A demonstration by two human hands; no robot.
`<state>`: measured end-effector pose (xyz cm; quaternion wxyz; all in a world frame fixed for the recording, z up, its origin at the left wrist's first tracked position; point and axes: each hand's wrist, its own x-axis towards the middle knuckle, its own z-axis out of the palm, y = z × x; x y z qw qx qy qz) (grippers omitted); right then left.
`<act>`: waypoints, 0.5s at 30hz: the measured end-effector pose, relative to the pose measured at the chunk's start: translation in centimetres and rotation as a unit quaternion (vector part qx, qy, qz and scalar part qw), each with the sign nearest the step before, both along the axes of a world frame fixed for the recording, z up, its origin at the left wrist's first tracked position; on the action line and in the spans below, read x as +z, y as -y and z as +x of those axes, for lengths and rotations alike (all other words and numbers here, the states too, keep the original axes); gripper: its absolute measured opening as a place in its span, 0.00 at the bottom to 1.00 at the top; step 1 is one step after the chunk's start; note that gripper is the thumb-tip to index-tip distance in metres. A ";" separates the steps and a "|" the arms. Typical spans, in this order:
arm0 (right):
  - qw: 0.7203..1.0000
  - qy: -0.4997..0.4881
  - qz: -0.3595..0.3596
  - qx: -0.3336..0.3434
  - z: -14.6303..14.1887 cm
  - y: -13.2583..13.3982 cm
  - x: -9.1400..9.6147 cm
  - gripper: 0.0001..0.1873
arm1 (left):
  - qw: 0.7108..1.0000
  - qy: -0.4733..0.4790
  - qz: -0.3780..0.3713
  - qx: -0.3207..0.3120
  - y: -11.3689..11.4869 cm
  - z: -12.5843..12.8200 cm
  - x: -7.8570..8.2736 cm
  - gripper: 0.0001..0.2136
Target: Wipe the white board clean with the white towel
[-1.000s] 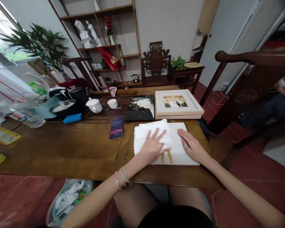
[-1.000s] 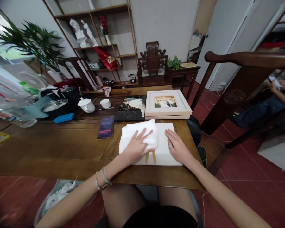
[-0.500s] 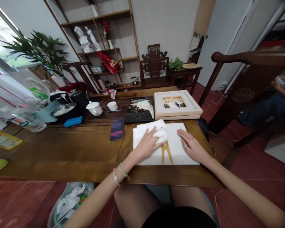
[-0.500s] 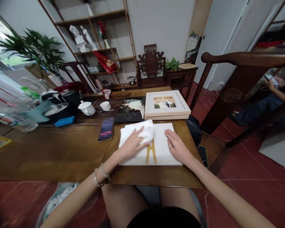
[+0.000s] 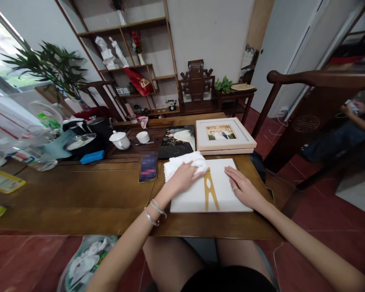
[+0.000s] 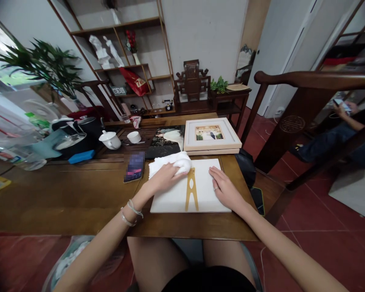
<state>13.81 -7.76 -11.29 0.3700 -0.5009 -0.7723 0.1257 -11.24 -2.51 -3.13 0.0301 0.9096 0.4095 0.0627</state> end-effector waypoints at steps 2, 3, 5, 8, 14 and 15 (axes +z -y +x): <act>1.000 -0.003 0.004 -0.001 0.0 0.0 -0.1 0.23 | 1.000 0.003 0.005 0.009 0.2 -0.5 -0.1 0.23; 1.000 -0.004 0.005 -0.002 0.0 0.0 -0.2 0.23 | 1.000 0.009 0.005 0.007 0.2 -0.5 -0.1 0.23; 1.000 -0.003 0.005 -0.003 -0.1 -0.1 -0.3 0.23 | 1.000 0.024 -0.004 -0.009 0.1 0.1 -0.2 0.23; 1.000 0.001 0.004 -0.004 -0.1 -0.1 -0.3 0.23 | 0.998 0.037 -0.020 -0.036 -0.5 2.4 -0.1 0.23; 1.000 0.023 0.004 -0.002 -0.1 0.0 0.4 0.23 | 0.993 0.056 -0.045 -0.088 -2.4 8.0 0.9 0.27; 1.000 0.026 0.004 -0.001 -0.2 0.0 0.6 0.23 | 0.992 0.058 -0.052 -0.099 -2.5 8.7 1.1 0.28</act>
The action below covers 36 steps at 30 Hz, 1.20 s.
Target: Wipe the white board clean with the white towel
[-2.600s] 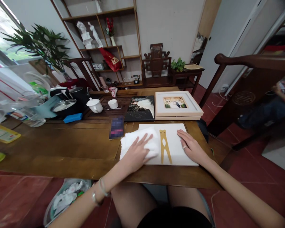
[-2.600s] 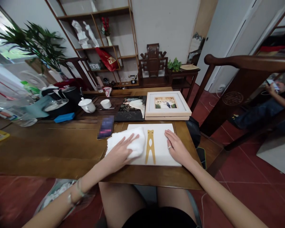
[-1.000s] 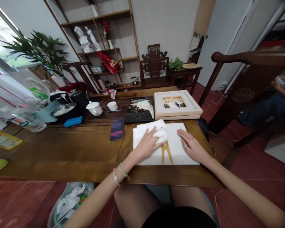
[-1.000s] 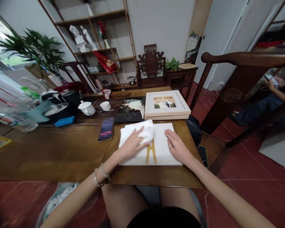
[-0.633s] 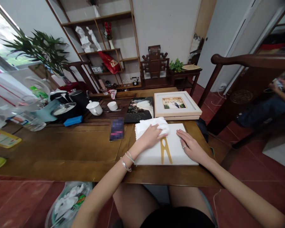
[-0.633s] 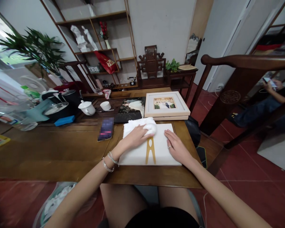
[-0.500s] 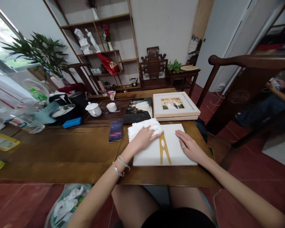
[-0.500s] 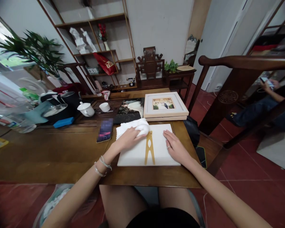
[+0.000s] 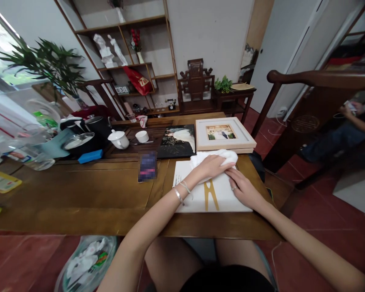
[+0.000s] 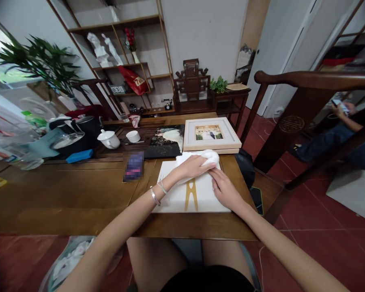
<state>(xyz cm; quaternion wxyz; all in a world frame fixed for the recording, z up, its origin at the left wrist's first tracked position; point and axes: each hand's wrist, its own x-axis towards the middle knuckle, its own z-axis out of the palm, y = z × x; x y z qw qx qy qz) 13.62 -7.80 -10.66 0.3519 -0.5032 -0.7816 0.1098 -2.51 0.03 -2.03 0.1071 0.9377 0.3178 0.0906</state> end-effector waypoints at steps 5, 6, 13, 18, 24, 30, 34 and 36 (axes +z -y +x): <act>1.000 0.004 -0.010 0.001 -0.2 0.2 0.8 0.23 | 0.998 -0.044 0.043 0.006 0.4 1.3 -0.1 0.28; 1.000 0.005 -0.013 0.001 -0.2 0.3 0.8 0.22 | 0.997 -0.051 0.052 0.015 0.6 1.0 -0.2 0.28; 1.000 0.001 -0.010 -0.002 0.0 0.1 -0.1 0.23 | 0.991 -0.081 0.099 0.029 2.6 -3.1 -1.5 0.25; 1.000 -0.008 -0.012 0.000 0.2 -0.1 -0.6 0.23 | 0.971 -0.126 0.203 0.001 8.3 -3.5 -3.2 0.16; 1.000 -0.011 -0.027 0.003 0.3 -0.1 -0.6 0.22 | 0.969 -0.110 0.218 -0.049 15.4 -3.8 -2.8 0.11; 0.999 -0.025 -0.020 0.005 0.3 -0.1 -0.6 0.23 | 0.979 -0.109 0.168 0.038 10.7 -3.1 -3.3 0.14; 0.999 -0.024 -0.020 0.023 0.4 0.0 -0.5 0.26 | 0.975 -0.128 0.176 0.041 8.2 -1.8 -3.7 0.16; 0.999 -0.022 -0.028 0.023 0.5 0.0 -0.4 0.25 | 0.972 -0.127 0.195 0.024 9.3 -1.8 -3.6 0.14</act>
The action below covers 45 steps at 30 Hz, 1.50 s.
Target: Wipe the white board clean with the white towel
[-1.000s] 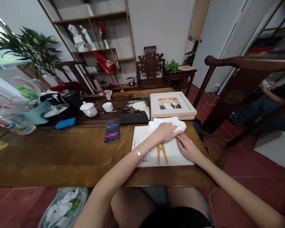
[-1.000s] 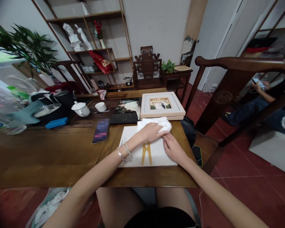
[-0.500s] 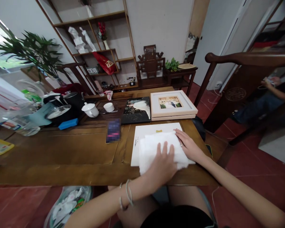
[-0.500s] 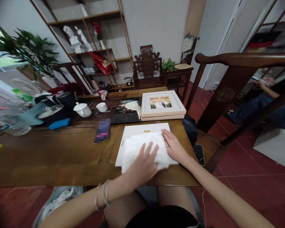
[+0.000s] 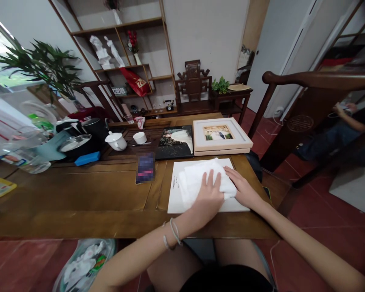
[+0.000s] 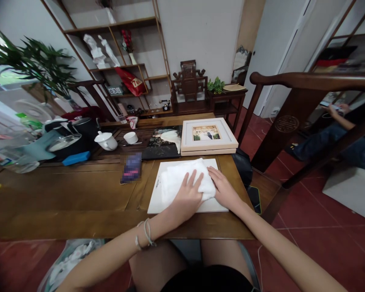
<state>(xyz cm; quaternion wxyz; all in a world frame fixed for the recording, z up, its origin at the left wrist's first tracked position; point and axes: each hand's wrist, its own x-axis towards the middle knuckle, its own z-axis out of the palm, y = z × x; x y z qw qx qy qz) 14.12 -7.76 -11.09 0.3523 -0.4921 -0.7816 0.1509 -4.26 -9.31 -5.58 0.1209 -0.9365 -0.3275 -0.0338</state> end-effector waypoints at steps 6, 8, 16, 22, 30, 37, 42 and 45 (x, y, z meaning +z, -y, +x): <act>1.000 -0.001 0.001 -0.013 0.0 0.0 -0.1 0.22 | 0.987 0.008 -0.097 -0.125 7.1 -3.3 0.8 0.11; 1.000 0.002 0.010 -0.015 -0.1 0.0 -0.3 0.22 | 0.974 0.024 -0.152 -0.164 7.9 -5.1 1.5 0.09; 1.000 0.010 0.020 -0.019 -0.2 0.0 -0.3 0.23 | 0.986 0.150 -0.034 -0.063 1.2 -8.1 6.2 0.16; 0.999 -0.004 0.019 -0.027 -0.2 0.0 -0.3 0.22 | 0.995 0.041 -0.085 0.016 -4.7 -8.7 3.1 0.18; 1.000 0.001 0.013 -0.027 -0.3 0.1 -0.1 0.22 | 0.989 0.074 -0.125 0.018 -4.9 -8.6 1.5 0.13; 1.000 0.009 0.007 -0.028 -0.3 0.2 0.1 0.22 | 0.984 0.054 -0.168 0.000 1.7 -9.8 2.9 0.06; 0.999 0.012 0.008 -0.028 -0.3 0.1 0.0 0.22 | 0.975 0.071 -0.211 -0.009 3.9 -10.7 3.4 0.11; 1.000 0.009 0.011 -0.026 -0.3 0.1 -0.1 0.23 | 0.973 0.083 -0.214 0.019 1.1 -10.9 3.0 0.07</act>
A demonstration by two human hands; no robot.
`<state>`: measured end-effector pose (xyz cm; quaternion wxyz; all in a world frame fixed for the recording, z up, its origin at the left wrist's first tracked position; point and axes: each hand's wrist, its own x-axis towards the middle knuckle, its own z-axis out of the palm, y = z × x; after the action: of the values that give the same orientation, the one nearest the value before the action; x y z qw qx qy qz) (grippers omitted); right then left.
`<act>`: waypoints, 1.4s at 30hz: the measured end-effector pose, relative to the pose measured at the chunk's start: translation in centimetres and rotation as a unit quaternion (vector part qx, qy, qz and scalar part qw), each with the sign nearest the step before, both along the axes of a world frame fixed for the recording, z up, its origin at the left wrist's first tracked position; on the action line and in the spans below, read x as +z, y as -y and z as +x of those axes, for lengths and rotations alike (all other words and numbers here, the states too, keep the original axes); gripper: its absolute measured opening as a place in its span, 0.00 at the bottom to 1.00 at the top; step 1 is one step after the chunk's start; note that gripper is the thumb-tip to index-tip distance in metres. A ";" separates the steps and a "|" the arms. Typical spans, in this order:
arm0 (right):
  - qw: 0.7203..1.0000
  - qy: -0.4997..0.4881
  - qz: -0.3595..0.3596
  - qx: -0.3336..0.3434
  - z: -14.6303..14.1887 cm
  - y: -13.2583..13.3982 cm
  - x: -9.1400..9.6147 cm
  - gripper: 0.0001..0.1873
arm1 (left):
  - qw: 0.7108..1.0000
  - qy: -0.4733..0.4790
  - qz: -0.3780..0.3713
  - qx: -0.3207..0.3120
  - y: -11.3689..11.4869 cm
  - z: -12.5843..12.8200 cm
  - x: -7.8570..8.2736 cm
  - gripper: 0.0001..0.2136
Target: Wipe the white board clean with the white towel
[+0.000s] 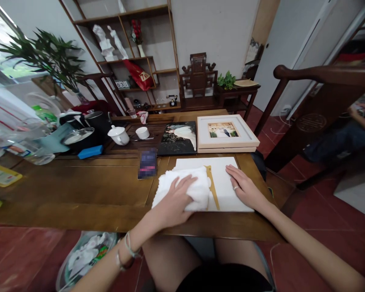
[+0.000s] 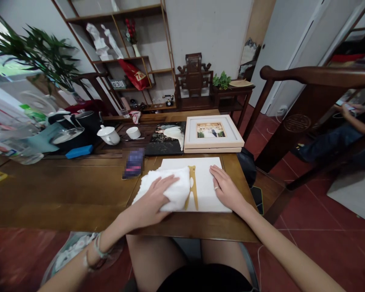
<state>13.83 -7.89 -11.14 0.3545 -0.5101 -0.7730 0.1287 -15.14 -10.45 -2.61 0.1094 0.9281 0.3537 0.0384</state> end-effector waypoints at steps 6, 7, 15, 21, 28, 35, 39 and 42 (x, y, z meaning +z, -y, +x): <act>1.000 -0.007 0.001 0.001 0.1 0.0 0.0 0.23 | 0.998 -0.034 -0.046 0.032 -7.2 0.8 0.2 0.19; 1.000 -0.005 0.001 0.000 0.1 0.0 0.0 0.23 | 0.997 -0.037 -0.051 0.035 -7.9 1.0 0.3 0.20; 1.000 -0.004 0.001 -0.001 0.1 0.0 0.1 0.23 | 0.997 -0.043 -0.050 0.027 -6.7 0.4 0.4 0.16; 1.000 -0.002 -0.004 -0.001 0.0 0.0 0.1 0.22 | 0.996 -0.028 -0.074 -0.033 0.2 -1.1 1.2 0.08; 1.000 -0.008 0.001 0.000 0.1 0.0 0.0 0.23 | 0.998 -0.052 -0.031 0.035 -2.9 -0.6 0.6 0.11; 1.000 0.005 0.002 -0.004 0.0 0.1 0.2 0.22 | 0.998 -0.050 -0.003 0.038 -8.1 0.8 -0.5 0.19; 1.000 0.003 -0.001 -0.003 0.0 0.1 0.3 0.22 | 0.997 -0.070 -0.011 0.007 -4.2 0.5 0.4 0.12; 1.000 0.004 -0.001 -0.001 0.0 0.0 0.2 0.22 | 0.997 -0.070 -0.030 -0.021 0.5 -0.2 1.1 0.08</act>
<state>13.79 -7.92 -10.90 0.3513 -0.5119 -0.7735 0.1274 -15.35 -10.90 -1.50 0.1132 0.9321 0.3418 -0.0396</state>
